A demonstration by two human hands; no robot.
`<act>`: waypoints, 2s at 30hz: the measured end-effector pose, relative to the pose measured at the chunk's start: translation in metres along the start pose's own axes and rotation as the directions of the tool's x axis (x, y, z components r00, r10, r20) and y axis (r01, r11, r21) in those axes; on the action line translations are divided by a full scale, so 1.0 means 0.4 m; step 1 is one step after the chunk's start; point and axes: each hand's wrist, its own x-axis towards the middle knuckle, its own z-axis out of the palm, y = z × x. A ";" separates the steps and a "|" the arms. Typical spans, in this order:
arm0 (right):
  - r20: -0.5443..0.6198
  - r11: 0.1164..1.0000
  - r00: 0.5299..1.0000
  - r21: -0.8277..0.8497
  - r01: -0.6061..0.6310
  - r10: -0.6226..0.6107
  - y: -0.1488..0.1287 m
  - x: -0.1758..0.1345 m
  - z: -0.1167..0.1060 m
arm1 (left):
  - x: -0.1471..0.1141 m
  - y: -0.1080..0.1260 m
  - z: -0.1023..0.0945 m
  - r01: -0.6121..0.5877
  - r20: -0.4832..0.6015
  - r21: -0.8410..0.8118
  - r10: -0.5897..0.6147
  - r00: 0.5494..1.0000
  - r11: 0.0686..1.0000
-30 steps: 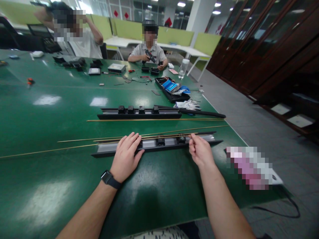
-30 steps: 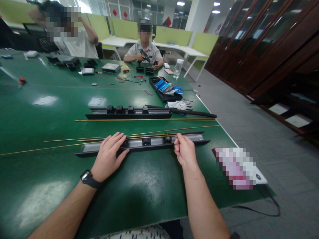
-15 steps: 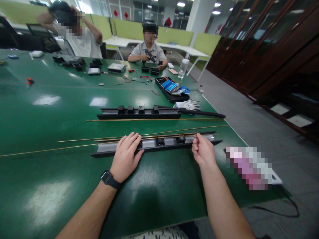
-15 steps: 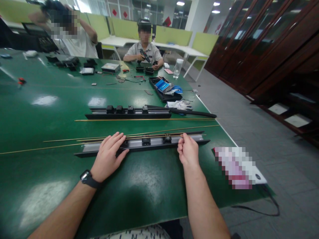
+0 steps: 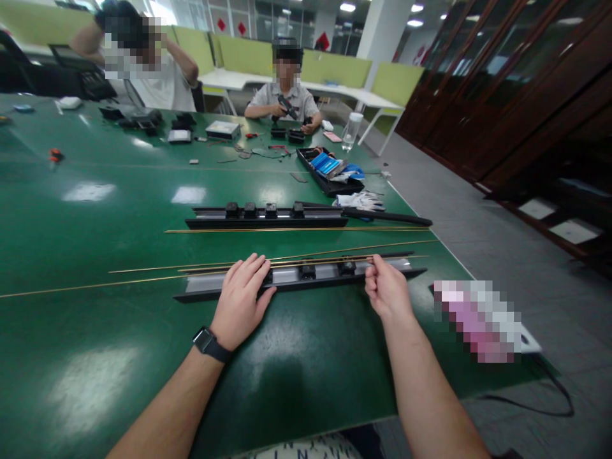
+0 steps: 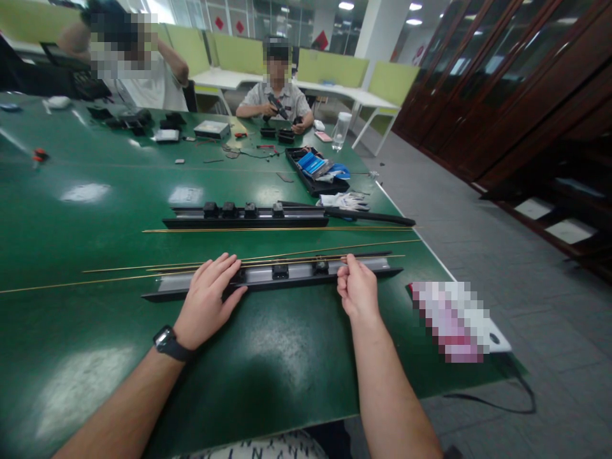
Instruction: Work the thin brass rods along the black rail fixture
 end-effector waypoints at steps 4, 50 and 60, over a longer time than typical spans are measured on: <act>0.097 0.999 0.995 -0.031 -0.028 0.031 0.002 -0.010 0.008 | 0.000 0.001 0.001 -0.003 -0.002 0.011 0.003 1.000 1.000; 0.071 0.999 0.997 -0.010 -0.033 0.034 -0.001 -0.010 0.004 | 0.000 0.002 -0.002 -0.014 -0.006 0.020 0.014 1.000 1.000; -0.002 1.000 1.000 0.012 -0.017 0.017 -0.008 -0.004 0.001 | 0.000 0.001 0.000 -0.016 -0.003 0.020 0.016 1.000 1.000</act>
